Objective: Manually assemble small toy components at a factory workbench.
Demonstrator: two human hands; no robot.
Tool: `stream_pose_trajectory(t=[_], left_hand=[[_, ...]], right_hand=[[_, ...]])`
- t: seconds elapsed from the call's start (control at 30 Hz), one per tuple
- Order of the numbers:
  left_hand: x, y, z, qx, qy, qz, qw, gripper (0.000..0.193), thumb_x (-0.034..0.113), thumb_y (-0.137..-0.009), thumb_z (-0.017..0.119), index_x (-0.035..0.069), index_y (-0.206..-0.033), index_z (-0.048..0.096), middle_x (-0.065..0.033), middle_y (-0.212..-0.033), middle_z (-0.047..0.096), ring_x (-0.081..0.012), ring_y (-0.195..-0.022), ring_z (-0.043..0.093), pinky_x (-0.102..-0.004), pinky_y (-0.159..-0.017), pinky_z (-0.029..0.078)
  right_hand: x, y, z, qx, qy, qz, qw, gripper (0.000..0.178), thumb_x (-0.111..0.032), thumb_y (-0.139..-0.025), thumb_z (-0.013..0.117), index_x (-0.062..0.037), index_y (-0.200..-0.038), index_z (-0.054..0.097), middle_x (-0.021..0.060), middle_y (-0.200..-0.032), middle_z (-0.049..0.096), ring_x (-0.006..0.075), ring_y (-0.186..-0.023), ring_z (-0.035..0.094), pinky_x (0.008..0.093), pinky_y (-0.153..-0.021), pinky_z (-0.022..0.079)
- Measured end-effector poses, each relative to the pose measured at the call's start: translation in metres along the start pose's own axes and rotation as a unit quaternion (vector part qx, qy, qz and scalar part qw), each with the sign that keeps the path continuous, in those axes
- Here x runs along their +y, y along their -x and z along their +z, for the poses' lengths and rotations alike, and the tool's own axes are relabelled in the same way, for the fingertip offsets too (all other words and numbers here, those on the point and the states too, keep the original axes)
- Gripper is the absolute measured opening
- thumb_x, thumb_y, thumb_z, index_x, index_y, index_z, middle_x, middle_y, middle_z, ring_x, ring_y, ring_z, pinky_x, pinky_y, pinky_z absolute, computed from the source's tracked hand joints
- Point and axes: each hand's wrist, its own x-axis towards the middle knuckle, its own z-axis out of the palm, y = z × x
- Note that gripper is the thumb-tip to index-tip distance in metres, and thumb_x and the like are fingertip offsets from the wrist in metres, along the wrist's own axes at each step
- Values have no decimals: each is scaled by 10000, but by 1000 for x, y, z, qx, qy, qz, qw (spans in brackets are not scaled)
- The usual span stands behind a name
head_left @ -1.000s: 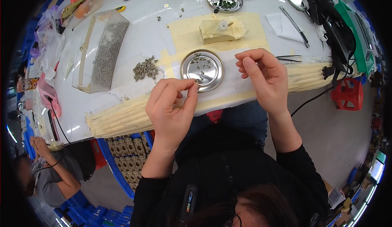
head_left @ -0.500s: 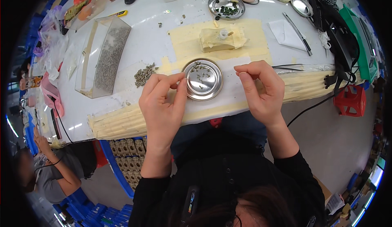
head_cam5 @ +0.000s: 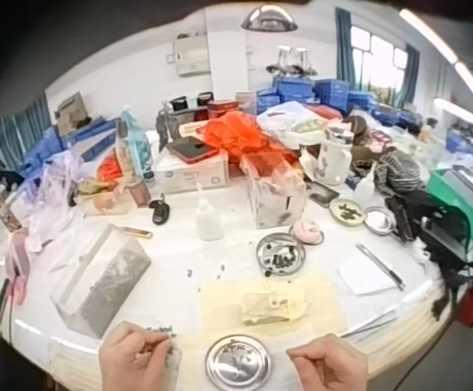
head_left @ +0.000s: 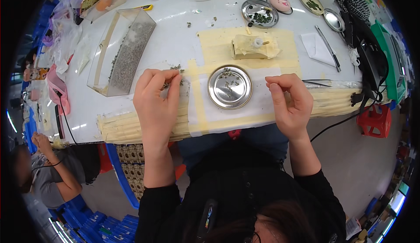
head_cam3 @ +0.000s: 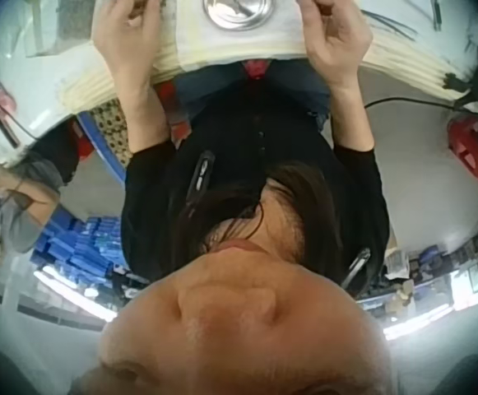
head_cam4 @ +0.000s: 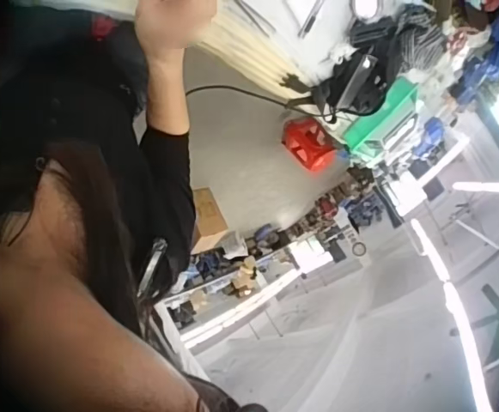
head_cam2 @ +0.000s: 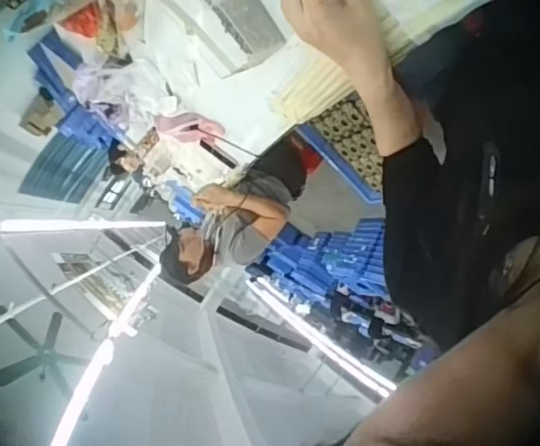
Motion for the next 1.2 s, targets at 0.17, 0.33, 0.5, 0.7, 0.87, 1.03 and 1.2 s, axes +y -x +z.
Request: stream_pose_trajectory(t=[0.17,0.33,0.5,0.7,0.87,1.03,1.2], left_hand=[[-3,-13,7,-20,-71,46,996,75,5,-790,704,-14,-853,668,-86,-787,599,-216,-725,578,-315,-654,451],[-2,-16,7,-11,-26,46,999,94,4,-769,714,12,-839,651,-86,-778,603,-238,-721,594,-335,-636,466],[24,-2,1,49,243,12,969,103,-41,-804,717,-32,-891,662,-87,-833,682,-133,-746,646,-254,-653,509],[48,16,12,-36,551,-96,828,156,-93,-837,689,-73,-985,643,-123,-905,701,-137,-833,685,-236,-769,554],[49,22,19,-84,620,-113,772,210,-96,-824,708,-68,-1013,620,-132,-954,690,-147,-884,687,-240,-796,563],[49,25,20,-95,630,-113,763,271,-102,-817,712,-46,-1040,569,-132,-944,682,-154,-891,687,-251,-812,570],[51,27,22,-92,639,-107,756,261,-102,-824,706,-44,-1037,568,-134,-949,683,-152,-893,686,-256,-821,569]], right_hand=[[0,2,1,4,7,-4,1000,76,29,-866,647,12,-933,680,80,-795,633,136,-654,559,242,-604,458],[-2,1,0,-7,8,-9,1000,80,27,-868,646,17,-940,679,83,-805,637,135,-661,567,242,-615,461],[-16,0,1,-38,-92,31,995,94,15,-870,652,18,-957,686,78,-829,646,124,-689,592,239,-637,468],[-35,-9,11,-82,-142,1,986,110,-2,-863,670,12,-970,689,82,-849,659,123,-685,605,248,-628,480],[-40,-14,15,-74,-132,-34,988,121,12,-854,676,2,-974,691,86,-851,659,132,-679,608,252,-610,483],[-46,-16,15,-81,-99,-76,989,158,40,-818,699,-16,-966,698,79,-832,637,150,-670,609,261,-597,485],[-43,-16,17,-63,-50,-127,989,193,52,-776,725,-29,-950,702,79,-829,623,185,-687,613,280,-592,495]])
